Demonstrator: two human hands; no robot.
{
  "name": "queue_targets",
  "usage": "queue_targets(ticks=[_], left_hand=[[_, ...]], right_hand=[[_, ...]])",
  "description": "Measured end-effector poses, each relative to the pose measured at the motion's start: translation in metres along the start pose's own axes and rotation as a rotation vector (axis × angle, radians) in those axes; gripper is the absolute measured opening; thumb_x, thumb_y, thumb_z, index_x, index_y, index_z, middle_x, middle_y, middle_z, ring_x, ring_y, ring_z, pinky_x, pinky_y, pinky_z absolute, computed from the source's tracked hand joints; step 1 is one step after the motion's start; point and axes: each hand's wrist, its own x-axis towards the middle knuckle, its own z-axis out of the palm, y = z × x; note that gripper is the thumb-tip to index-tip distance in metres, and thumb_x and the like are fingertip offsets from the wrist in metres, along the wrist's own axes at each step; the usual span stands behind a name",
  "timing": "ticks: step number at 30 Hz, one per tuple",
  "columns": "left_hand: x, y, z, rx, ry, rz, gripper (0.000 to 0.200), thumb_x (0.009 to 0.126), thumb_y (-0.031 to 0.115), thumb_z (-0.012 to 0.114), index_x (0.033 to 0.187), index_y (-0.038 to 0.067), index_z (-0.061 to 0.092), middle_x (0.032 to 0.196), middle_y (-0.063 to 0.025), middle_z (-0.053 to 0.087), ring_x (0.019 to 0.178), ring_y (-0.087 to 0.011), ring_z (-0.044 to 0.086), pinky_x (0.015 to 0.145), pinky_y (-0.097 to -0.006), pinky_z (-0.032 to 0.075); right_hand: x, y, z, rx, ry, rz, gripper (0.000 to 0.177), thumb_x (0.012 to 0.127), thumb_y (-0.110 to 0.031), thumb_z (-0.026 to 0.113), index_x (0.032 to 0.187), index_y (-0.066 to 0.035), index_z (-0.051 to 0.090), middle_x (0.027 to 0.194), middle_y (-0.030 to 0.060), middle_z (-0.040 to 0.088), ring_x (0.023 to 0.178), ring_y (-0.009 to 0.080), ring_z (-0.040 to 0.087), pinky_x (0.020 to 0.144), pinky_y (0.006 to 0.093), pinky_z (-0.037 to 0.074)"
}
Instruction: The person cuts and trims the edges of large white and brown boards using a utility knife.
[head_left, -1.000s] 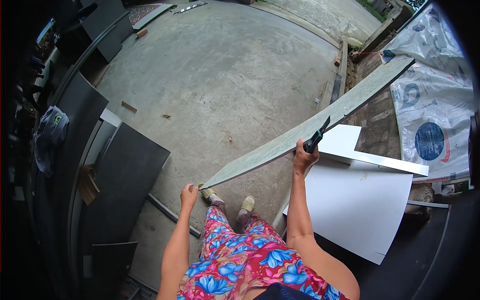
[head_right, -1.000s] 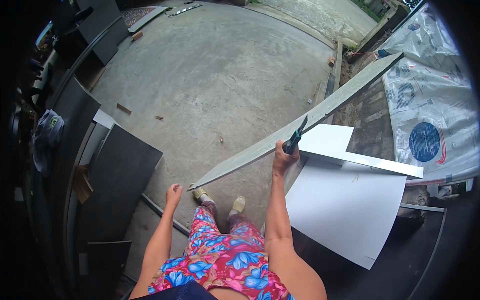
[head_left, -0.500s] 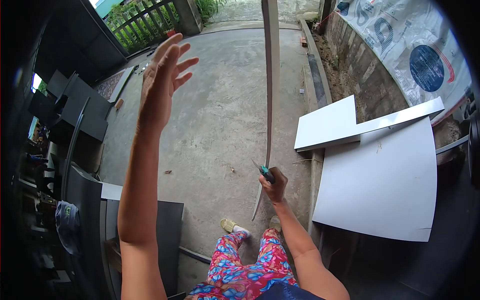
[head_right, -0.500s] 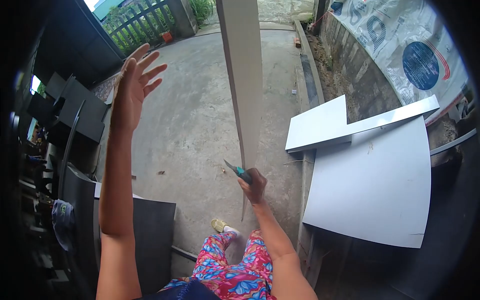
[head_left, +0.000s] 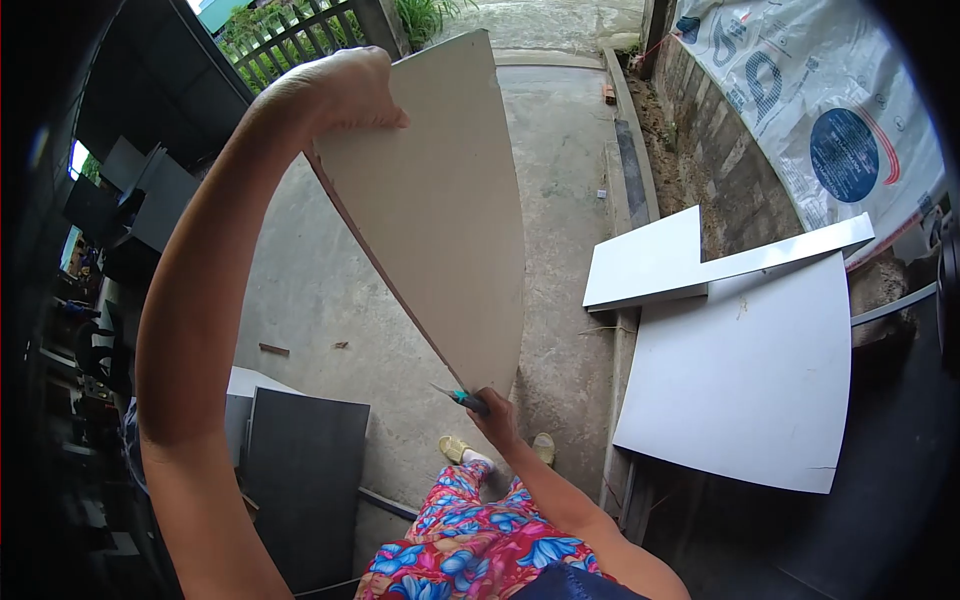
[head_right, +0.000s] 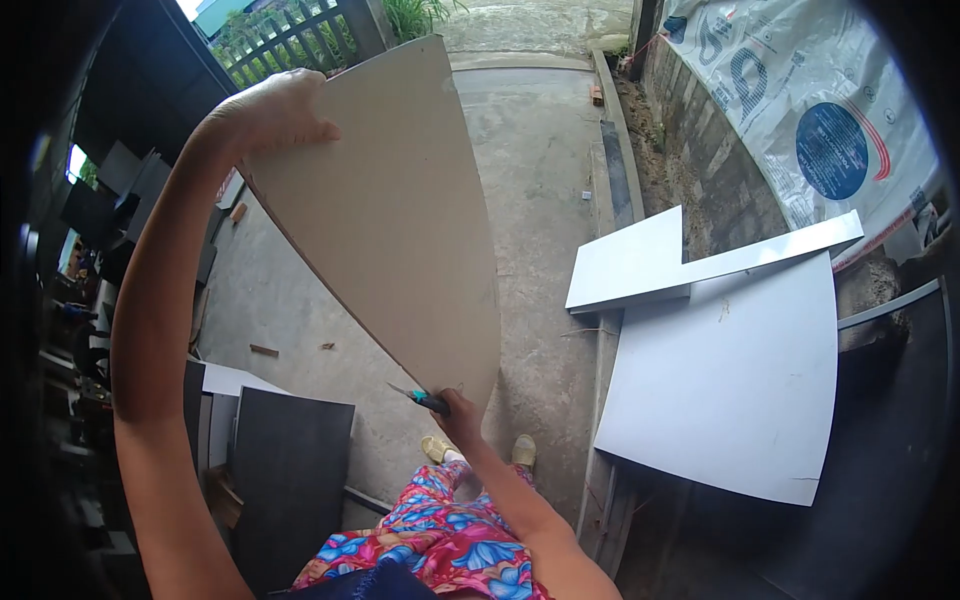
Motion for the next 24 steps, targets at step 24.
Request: queue_targets(ticks=[24], left_hand=[[-0.194, -0.049, 0.041, -0.487, 0.097, -0.035, 0.057, 0.07, 0.009, 0.072, 0.118, -0.01, 0.049, 0.095, -0.0228, 0.063, 0.089, -0.0247, 0.065, 0.085, -0.0309, 0.046]], right_hand=[[0.192, -0.248, -0.139, 0.672, -0.49, -0.086, 0.038, 0.09, -0.026, 0.058, 0.116, 0.001, 0.052, 0.067, 0.0023, 0.056, 0.049, 0.005, 0.051, 0.043, 0.0184, 0.04]])
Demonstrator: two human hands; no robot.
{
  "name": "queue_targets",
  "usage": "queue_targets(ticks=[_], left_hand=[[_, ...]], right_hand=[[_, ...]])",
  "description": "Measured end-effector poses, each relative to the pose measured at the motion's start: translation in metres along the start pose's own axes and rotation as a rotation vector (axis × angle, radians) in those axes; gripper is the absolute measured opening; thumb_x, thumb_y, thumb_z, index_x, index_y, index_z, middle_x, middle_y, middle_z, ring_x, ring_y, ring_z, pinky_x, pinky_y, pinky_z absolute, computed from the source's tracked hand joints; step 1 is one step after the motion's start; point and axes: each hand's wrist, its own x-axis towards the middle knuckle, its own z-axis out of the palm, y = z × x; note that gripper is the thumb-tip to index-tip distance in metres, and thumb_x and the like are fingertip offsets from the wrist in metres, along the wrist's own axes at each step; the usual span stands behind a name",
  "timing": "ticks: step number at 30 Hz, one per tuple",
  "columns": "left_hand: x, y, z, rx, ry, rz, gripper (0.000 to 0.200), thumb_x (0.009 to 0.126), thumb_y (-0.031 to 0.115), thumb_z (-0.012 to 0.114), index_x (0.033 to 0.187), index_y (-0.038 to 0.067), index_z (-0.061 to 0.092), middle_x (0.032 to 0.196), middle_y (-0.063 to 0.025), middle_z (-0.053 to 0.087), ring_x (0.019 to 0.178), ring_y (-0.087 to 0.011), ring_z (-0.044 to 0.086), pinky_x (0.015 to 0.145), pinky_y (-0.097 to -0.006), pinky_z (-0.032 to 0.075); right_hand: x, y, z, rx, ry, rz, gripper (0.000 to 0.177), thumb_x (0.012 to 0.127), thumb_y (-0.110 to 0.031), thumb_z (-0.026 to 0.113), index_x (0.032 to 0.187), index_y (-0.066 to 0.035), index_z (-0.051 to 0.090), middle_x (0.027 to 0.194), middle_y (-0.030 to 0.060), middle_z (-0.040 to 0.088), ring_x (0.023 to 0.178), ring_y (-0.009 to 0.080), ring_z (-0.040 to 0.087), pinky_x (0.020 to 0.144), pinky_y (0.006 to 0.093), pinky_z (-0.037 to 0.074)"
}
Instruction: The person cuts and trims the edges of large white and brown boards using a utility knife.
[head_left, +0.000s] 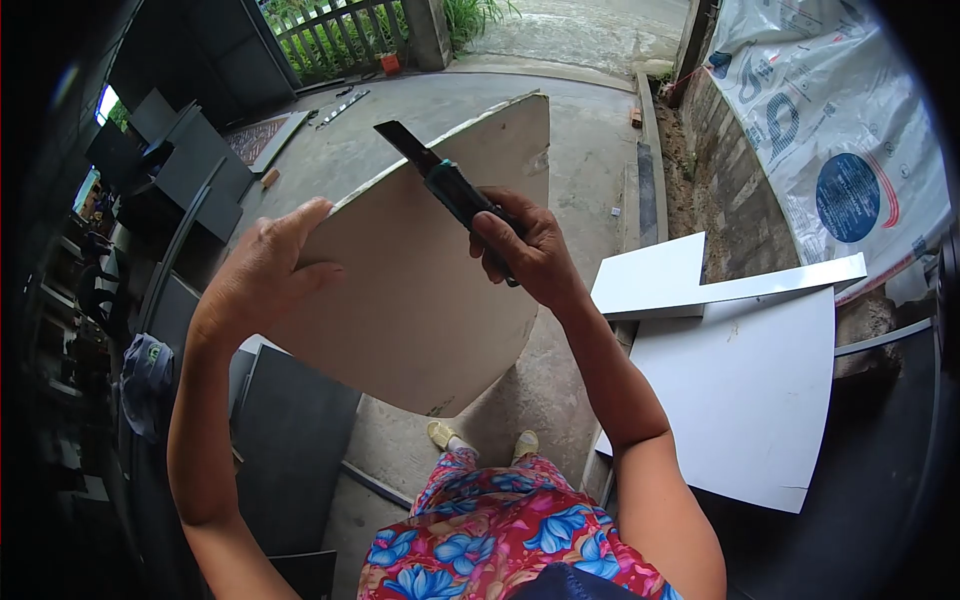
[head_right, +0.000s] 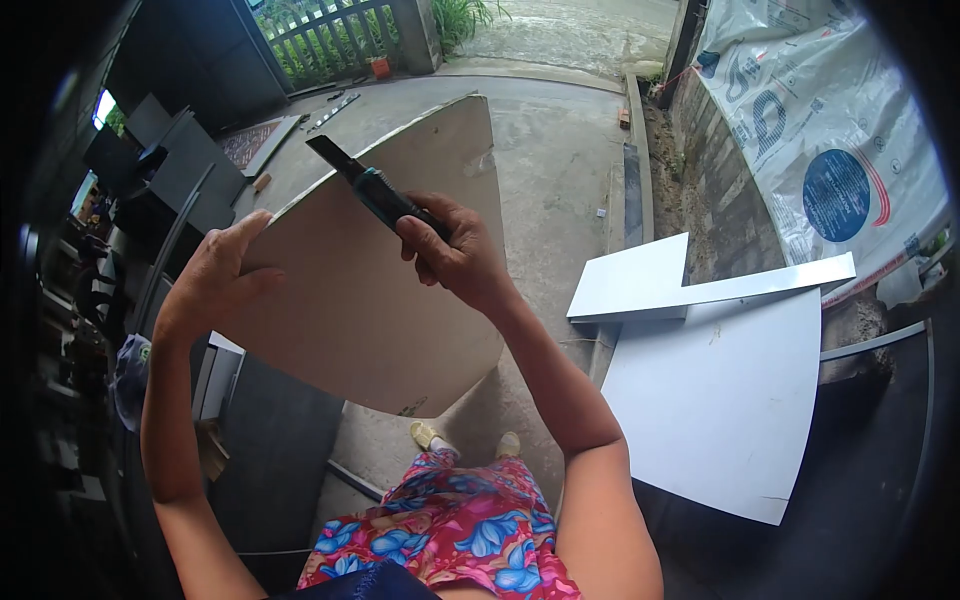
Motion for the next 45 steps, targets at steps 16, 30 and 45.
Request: queue_targets(ticks=[16, 30, 45], left_hand=[[-0.035, -0.009, 0.007, 0.005, 0.014, 0.066, 0.055, 0.071, 0.008, 0.071, 0.119, -0.008, 0.049, 0.092, -0.022, 0.063, 0.084, -0.0256, 0.065, 0.082, -0.0309, 0.048], [-0.019, -0.015, 0.021, 0.182, 0.24, -0.074, 0.042, 0.076, 0.015, 0.068, 0.111, -0.005, 0.054, 0.088, -0.0174, 0.063, 0.083, -0.0263, 0.064, 0.08, -0.0312, 0.049], [0.056, 0.019, 0.051, 0.245, 0.339, -0.178, 0.044, 0.076, 0.046, 0.066, 0.094, 0.006, 0.064, 0.074, -0.0075, 0.067, 0.063, -0.0165, 0.066, 0.062, -0.0302, 0.054]], right_hand=[[-0.009, -0.02, -0.076, -0.156, 0.253, -0.194, 0.038, 0.088, -0.029, 0.062, 0.113, -0.001, 0.056, 0.064, 0.0031, 0.057, 0.046, 0.0051, 0.049, 0.04, 0.019, 0.037], [-0.058, 0.082, -0.08, 0.244, 0.408, 0.239, 0.023, 0.094, -0.028, 0.049, 0.1, -0.006, 0.048, 0.076, 0.0073, 0.06, 0.055, 0.0077, 0.055, 0.048, 0.0208, 0.046], [-0.051, 0.109, -0.05, 0.683, 0.119, 0.445, 0.019, 0.093, -0.027, 0.05, 0.101, -0.01, 0.05, 0.072, 0.0036, 0.057, 0.052, 0.0062, 0.053, 0.043, 0.0176, 0.044]])
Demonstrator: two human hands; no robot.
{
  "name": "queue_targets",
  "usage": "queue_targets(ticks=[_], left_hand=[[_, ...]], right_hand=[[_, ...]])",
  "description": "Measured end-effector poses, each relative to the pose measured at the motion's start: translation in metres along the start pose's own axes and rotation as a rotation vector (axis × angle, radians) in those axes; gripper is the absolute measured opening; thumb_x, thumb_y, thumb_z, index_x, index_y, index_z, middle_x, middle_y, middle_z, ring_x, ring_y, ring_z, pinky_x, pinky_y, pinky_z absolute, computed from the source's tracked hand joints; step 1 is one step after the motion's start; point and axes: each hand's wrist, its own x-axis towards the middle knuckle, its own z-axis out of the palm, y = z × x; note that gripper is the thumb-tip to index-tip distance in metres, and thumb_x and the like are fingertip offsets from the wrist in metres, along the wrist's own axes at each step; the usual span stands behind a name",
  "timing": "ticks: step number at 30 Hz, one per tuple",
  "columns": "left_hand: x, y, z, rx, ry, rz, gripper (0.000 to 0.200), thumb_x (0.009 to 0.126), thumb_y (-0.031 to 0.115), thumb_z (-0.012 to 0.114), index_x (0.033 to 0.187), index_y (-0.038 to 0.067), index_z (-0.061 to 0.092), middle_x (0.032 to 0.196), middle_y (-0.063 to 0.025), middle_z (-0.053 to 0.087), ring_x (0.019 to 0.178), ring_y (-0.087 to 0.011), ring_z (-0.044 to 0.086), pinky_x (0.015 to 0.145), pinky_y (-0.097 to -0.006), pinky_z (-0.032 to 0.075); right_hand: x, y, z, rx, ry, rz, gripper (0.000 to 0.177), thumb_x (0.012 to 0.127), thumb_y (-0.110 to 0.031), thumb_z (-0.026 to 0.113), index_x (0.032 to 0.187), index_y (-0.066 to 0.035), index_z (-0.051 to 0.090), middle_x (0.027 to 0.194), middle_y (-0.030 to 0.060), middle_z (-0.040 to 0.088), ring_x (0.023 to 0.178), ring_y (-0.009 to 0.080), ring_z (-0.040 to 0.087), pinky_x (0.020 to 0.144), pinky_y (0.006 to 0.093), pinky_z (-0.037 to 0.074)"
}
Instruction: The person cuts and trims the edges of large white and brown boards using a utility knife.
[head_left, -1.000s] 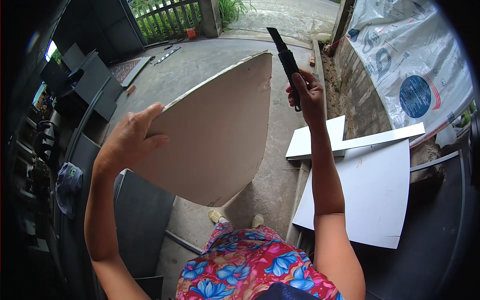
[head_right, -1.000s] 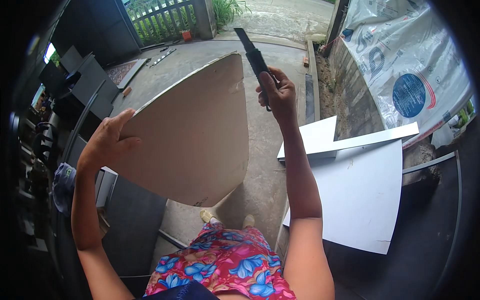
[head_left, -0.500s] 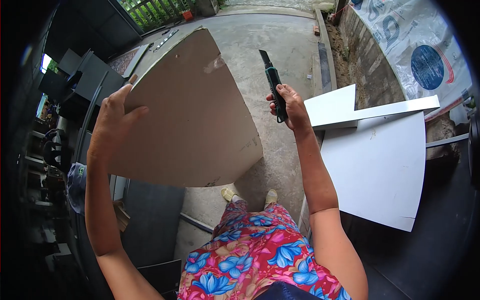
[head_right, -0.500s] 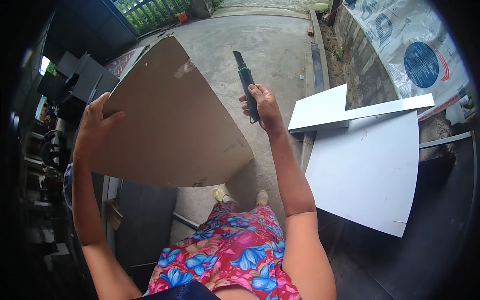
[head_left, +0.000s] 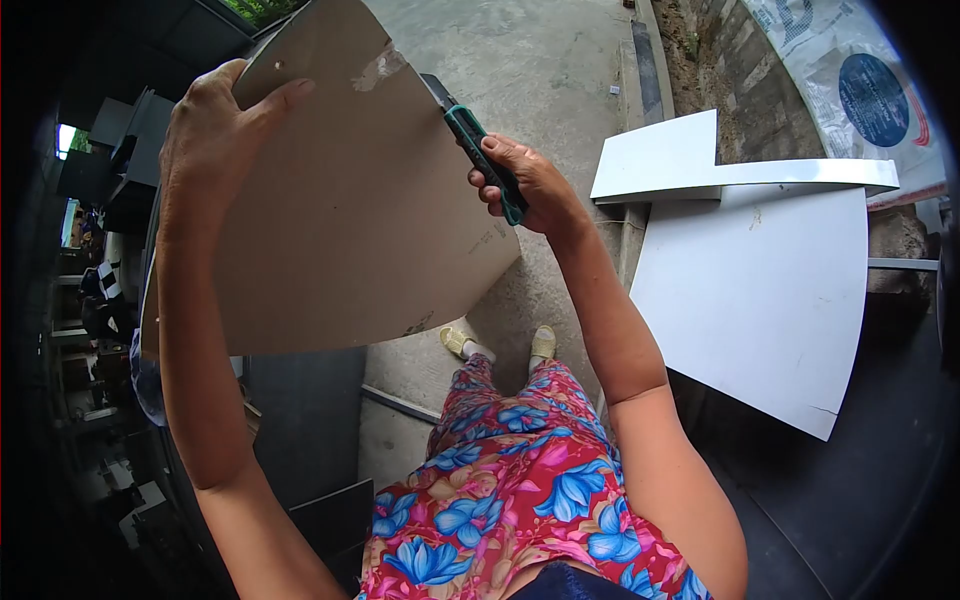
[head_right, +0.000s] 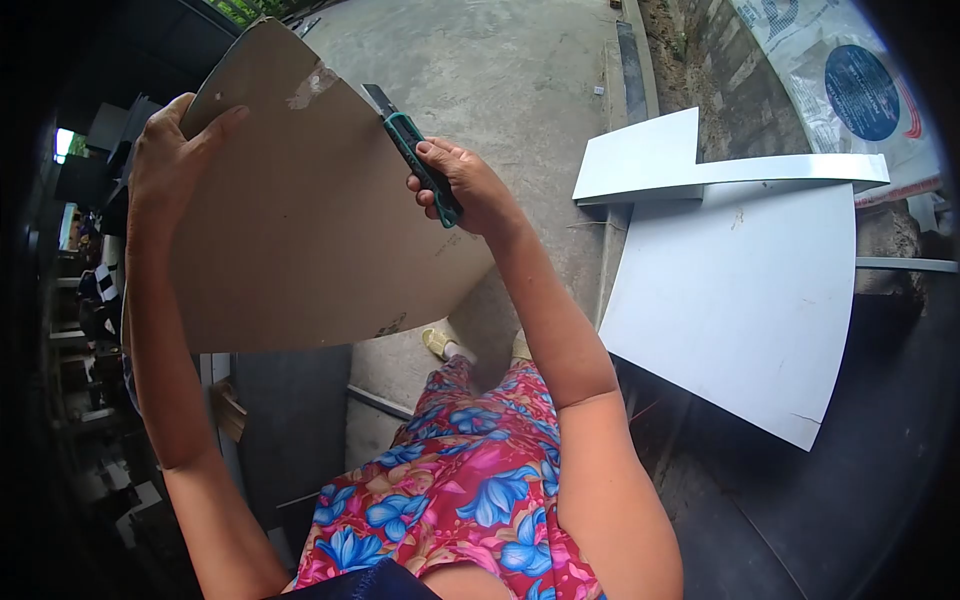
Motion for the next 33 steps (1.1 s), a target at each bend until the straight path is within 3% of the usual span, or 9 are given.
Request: queue_targets(ticks=[7, 8, 14, 16, 18, 22, 24, 28, 33], left_hand=[[0.0, -0.021, 0.013, 0.07, 0.129, 0.031, 0.047, 0.077, 0.053, 0.063, 0.097, 0.01, 0.065, 0.077, -0.0069, 0.067, 0.067, -0.0189, 0.068, 0.065, -0.0333, 0.055], [0.001, -0.033, 0.012, 0.082, 0.117, 0.045, 0.064, 0.074, 0.059, 0.062, 0.106, 0.005, 0.063, 0.083, -0.012, 0.067, 0.071, -0.0211, 0.068, 0.066, -0.0338, 0.056], [-0.038, -0.095, -0.012, -0.1, 0.09, -0.074, 0.053, 0.077, 0.052, 0.065, 0.097, 0.004, 0.064, 0.084, -0.0084, 0.067, 0.07, -0.0174, 0.067, 0.065, -0.031, 0.055], [-0.063, -0.11, -0.028, -0.148, 0.117, -0.149, 0.04, 0.079, 0.041, 0.068, 0.093, 0.004, 0.064, 0.083, -0.0052, 0.066, 0.073, -0.0134, 0.065, 0.068, -0.0273, 0.052], [-0.091, -0.163, -0.038, -0.262, 0.129, -0.167, 0.027, 0.084, 0.025, 0.067, 0.098, 0.003, 0.063, 0.086, 0.0004, 0.064, 0.076, -0.0048, 0.057, 0.069, -0.0198, 0.044], [-0.163, -0.257, -0.06, -0.355, 0.284, -0.257, 0.021, 0.082, 0.015, 0.068, 0.1, 0.004, 0.064, 0.088, 0.0003, 0.065, 0.08, -0.0064, 0.058, 0.071, -0.0211, 0.045], [-0.203, -0.302, -0.068, -0.402, 0.326, -0.291, 0.02, 0.083, 0.014, 0.067, 0.1, 0.003, 0.064, 0.088, 0.0009, 0.064, 0.08, -0.0062, 0.057, 0.072, -0.0211, 0.044], [-0.284, -0.412, -0.088, -0.372, 0.306, -0.344, 0.022, 0.087, 0.017, 0.061, 0.103, 0.002, 0.061, 0.094, 0.0003, 0.062, 0.082, -0.0064, 0.053, 0.074, -0.0236, 0.043], [-0.368, -0.482, -0.094, -0.369, 0.346, -0.457, 0.023, 0.088, 0.021, 0.06, 0.099, 0.001, 0.06, 0.091, 0.0009, 0.06, 0.08, -0.0069, 0.052, 0.071, -0.0241, 0.042]], right_hand=[[-0.005, 0.053, -0.085, 0.08, 0.139, 0.205, 0.015, 0.092, -0.028, 0.051, 0.097, -0.013, 0.05, 0.073, 0.0018, 0.057, 0.053, 0.0055, 0.052, 0.043, 0.0172, 0.043], [-0.006, 0.063, -0.095, 0.045, 0.161, 0.228, 0.015, 0.092, -0.028, 0.052, 0.097, -0.014, 0.051, 0.073, 0.001, 0.057, 0.054, 0.0054, 0.052, 0.043, 0.017, 0.042], [-0.012, 0.12, -0.093, 0.035, 0.154, 0.284, 0.021, 0.091, -0.03, 0.053, 0.106, -0.015, 0.051, 0.074, -0.0002, 0.057, 0.055, 0.0056, 0.052, 0.045, 0.0185, 0.042], [-0.013, 0.14, -0.081, 0.034, 0.117, 0.295, 0.028, 0.091, -0.03, 0.054, 0.114, -0.014, 0.049, 0.075, 0.0003, 0.057, 0.055, 0.0059, 0.053, 0.045, 0.0194, 0.043], [-0.012, 0.161, -0.068, 0.036, 0.085, 0.347, 0.03, 0.091, -0.029, 0.055, 0.116, -0.014, 0.048, 0.076, 0.001, 0.058, 0.055, 0.0061, 0.054, 0.046, 0.0199, 0.044], [-0.009, 0.199, -0.048, -0.037, -0.017, 0.452, 0.038, 0.09, -0.028, 0.056, 0.123, -0.012, 0.047, 0.075, 0.0018, 0.06, 0.054, 0.0058, 0.055, 0.047, 0.0201, 0.046], [-0.008, 0.224, -0.041, -0.087, -0.057, 0.483, 0.042, 0.09, -0.03, 0.057, 0.125, -0.01, 0.047, 0.075, 0.0013, 0.06, 0.054, 0.0056, 0.055, 0.047, 0.0197, 0.046], [-0.011, 0.275, -0.057, -0.233, 0.106, 0.582, 0.048, 0.089, -0.029, 0.057, 0.13, -0.008, 0.044, 0.074, 0.0013, 0.06, 0.055, 0.0063, 0.055, 0.046, 0.0197, 0.045], [-0.013, 0.344, -0.097, -0.294, 0.283, 0.564, 0.046, 0.088, -0.028, 0.059, 0.129, -0.01, 0.046, 0.074, 0.0017, 0.061, 0.053, 0.0066, 0.055, 0.044, 0.0202, 0.044]])
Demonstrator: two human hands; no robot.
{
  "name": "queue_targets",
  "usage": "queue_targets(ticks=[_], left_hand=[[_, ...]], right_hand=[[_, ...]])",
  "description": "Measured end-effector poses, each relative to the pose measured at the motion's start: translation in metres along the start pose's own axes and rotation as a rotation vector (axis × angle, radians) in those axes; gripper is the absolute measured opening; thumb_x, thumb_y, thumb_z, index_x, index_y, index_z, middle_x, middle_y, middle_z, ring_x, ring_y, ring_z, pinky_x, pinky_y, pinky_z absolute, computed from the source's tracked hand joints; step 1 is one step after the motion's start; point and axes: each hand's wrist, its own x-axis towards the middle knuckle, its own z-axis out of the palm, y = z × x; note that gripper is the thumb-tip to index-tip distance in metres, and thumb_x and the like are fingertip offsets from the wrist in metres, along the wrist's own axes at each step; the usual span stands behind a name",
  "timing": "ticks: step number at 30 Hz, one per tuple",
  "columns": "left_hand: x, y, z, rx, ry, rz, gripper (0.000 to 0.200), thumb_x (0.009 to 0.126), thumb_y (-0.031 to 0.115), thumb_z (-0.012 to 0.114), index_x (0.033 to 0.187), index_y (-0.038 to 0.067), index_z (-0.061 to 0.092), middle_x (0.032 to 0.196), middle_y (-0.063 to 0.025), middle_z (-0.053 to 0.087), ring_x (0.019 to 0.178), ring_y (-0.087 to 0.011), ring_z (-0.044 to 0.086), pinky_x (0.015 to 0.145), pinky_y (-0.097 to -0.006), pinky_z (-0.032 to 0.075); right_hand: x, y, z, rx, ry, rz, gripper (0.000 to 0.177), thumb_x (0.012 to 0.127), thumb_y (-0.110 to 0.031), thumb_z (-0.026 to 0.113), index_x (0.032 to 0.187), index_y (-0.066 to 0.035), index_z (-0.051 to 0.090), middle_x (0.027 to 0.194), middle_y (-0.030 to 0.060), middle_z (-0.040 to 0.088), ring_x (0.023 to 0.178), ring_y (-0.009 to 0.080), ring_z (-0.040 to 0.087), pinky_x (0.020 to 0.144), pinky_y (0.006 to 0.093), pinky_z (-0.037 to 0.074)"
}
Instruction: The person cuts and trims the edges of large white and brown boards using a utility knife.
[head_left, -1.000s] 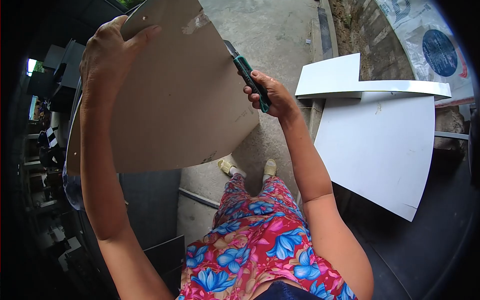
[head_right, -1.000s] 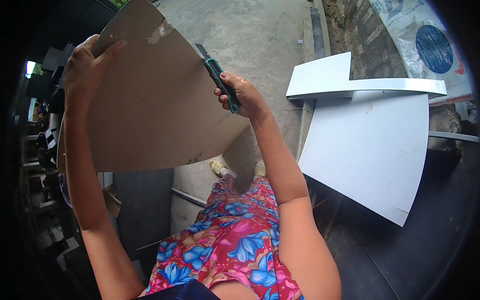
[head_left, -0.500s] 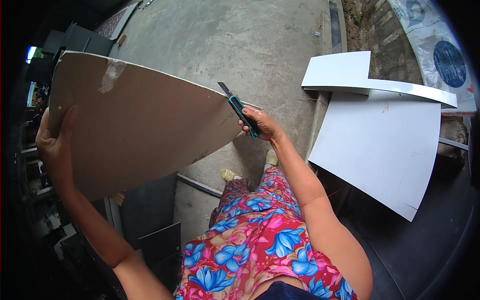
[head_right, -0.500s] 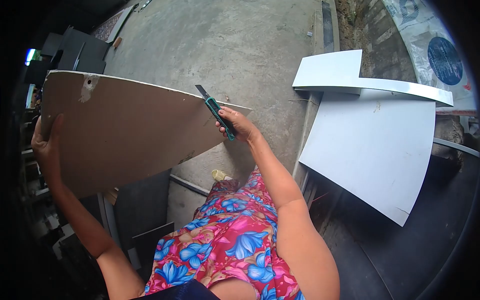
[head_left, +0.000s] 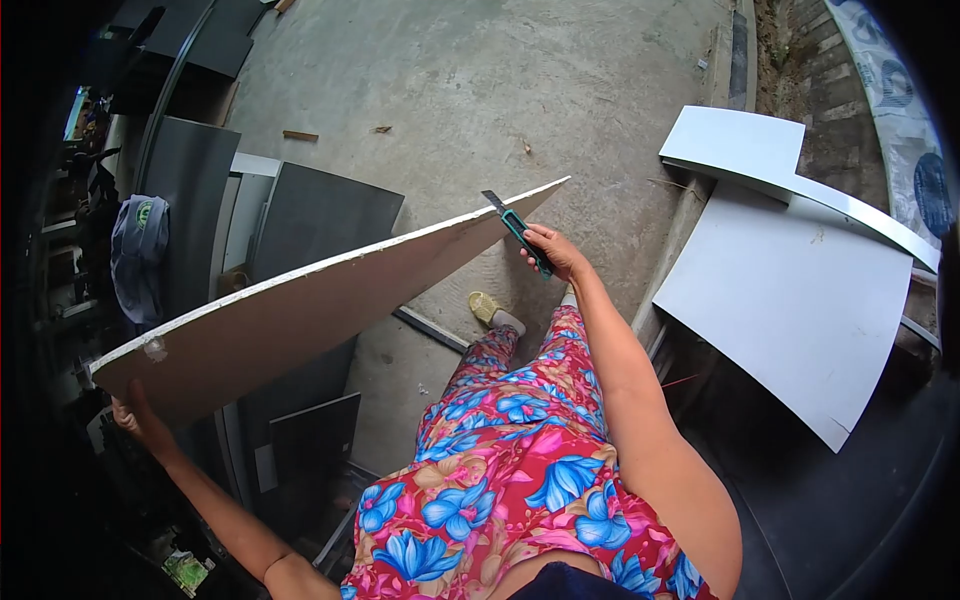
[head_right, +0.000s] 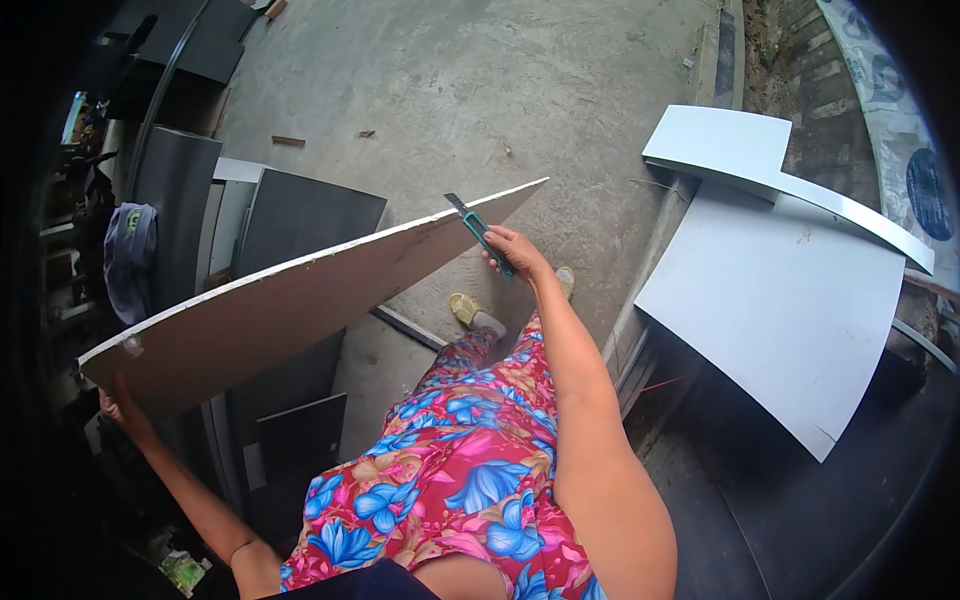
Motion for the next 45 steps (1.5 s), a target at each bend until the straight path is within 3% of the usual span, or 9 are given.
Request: queue_targets(ticks=[6, 7, 10, 11, 17, 23, 26, 28, 45], left_hand=[[-0.029, -0.024, -0.009, -0.033, 0.067, -0.065, 0.021, 0.088, 0.021, 0.059, 0.097, 0.002, 0.06, 0.088, 0.0013, 0.061, 0.078, -0.0059, 0.052, 0.069, -0.0222, 0.042], [-0.031, -0.023, -0.006, -0.05, 0.085, -0.076, 0.019, 0.088, 0.02, 0.06, 0.096, 0.002, 0.06, 0.087, 0.0016, 0.061, 0.076, -0.0053, 0.052, 0.068, -0.0213, 0.042], [-0.036, -0.028, -0.009, -0.044, 0.085, -0.101, 0.021, 0.089, 0.021, 0.059, 0.096, 0.001, 0.061, 0.087, 0.0008, 0.061, 0.077, -0.0057, 0.053, 0.068, -0.0217, 0.042], [-0.038, -0.029, -0.009, -0.042, 0.087, -0.107, 0.022, 0.089, 0.021, 0.058, 0.097, 0.001, 0.061, 0.088, 0.0005, 0.061, 0.077, -0.0058, 0.053, 0.068, -0.0219, 0.042], [-0.038, -0.03, -0.005, -0.043, 0.126, -0.12, 0.027, 0.09, 0.024, 0.058, 0.102, 0.0, 0.061, 0.091, 0.0006, 0.062, 0.077, -0.006, 0.053, 0.068, -0.0221, 0.042], [-0.036, -0.052, -0.017, -0.029, 0.103, -0.161, 0.031, 0.091, 0.027, 0.056, 0.104, -0.001, 0.06, 0.091, -0.0011, 0.062, 0.079, -0.0075, 0.054, 0.069, -0.023, 0.043], [-0.036, -0.064, -0.025, -0.011, 0.106, -0.178, 0.034, 0.092, 0.029, 0.053, 0.106, -0.002, 0.059, 0.092, -0.003, 0.062, 0.08, -0.0094, 0.055, 0.07, -0.0245, 0.043], [-0.035, -0.062, -0.023, -0.052, 0.128, -0.198, 0.036, 0.092, 0.031, 0.052, 0.106, -0.002, 0.058, 0.092, -0.0045, 0.062, 0.08, -0.0108, 0.056, 0.071, -0.0258, 0.044], [-0.03, 0.02, -0.021, 0.152, 0.236, -0.227, 0.046, 0.091, 0.037, 0.049, 0.109, -0.005, 0.057, 0.1, -0.0118, 0.062, 0.086, -0.0186, 0.06, 0.074, -0.0326, 0.048]], right_hand=[[0.052, 0.034, 0.01, -0.328, 0.529, -0.196, 0.04, 0.088, -0.028, 0.057, 0.124, -0.011, 0.051, 0.071, 0.0027, 0.061, 0.051, 0.0071, 0.055, 0.041, 0.0207, 0.042], [0.054, 0.036, 0.014, -0.44, 0.61, -0.236, 0.044, 0.083, -0.022, 0.06, 0.124, -0.008, 0.051, 0.074, 0.0113, 0.063, 0.06, 0.0199, 0.062, 0.051, 0.0314, 0.049], [0.064, 0.05, 0.042, -0.902, 0.761, -0.673, 0.045, 0.082, -0.017, 0.058, 0.126, -0.011, 0.05, 0.086, 0.0201, 0.062, 0.078, 0.0321, 0.063, 0.069, 0.0404, 0.05], [0.064, 0.053, 0.053, -0.856, 0.682, -0.546, 0.051, 0.08, -0.013, 0.058, 0.13, -0.012, 0.045, 0.095, 0.0233, 0.058, 0.09, 0.0391, 0.057, 0.08, 0.046, 0.045], [0.014, 0.035, 0.144, -0.986, 0.629, -0.569, 0.06, 0.079, -0.009, 0.059, 0.135, -0.014, 0.038, 0.09, 0.0176, 0.053, 0.086, 0.034, 0.055, 0.078, 0.041, 0.045], [-0.051, -0.007, 0.148, -0.748, -0.048, -0.845, 0.05, 0.083, -0.013, 0.059, 0.132, -0.013, 0.045, 0.093, 0.0121, 0.06, 0.08, 0.021, 0.059, 0.069, 0.0343, 0.048], [-0.061, -0.036, 0.129, -0.153, -0.349, -0.153, 0.046, 0.088, -0.018, 0.058, 0.131, -0.009, 0.046, 0.088, 0.0033, 0.062, 0.071, 0.0083, 0.054, 0.063, 0.0246, 0.047], [-0.04, -0.041, 0.109, -0.013, -0.376, -0.028, 0.047, 0.089, -0.021, 0.057, 0.133, -0.009, 0.043, 0.081, 0.0036, 0.061, 0.058, 0.0044, 0.053, 0.051, 0.0172, 0.045], [0.15, -0.018, -0.125, -0.001, 0.294, 0.218, 0.04, 0.086, -0.022, 0.062, 0.123, -0.012, 0.053, 0.071, 0.0042, 0.063, 0.049, 0.0096, 0.055, 0.04, 0.0232, 0.044]])
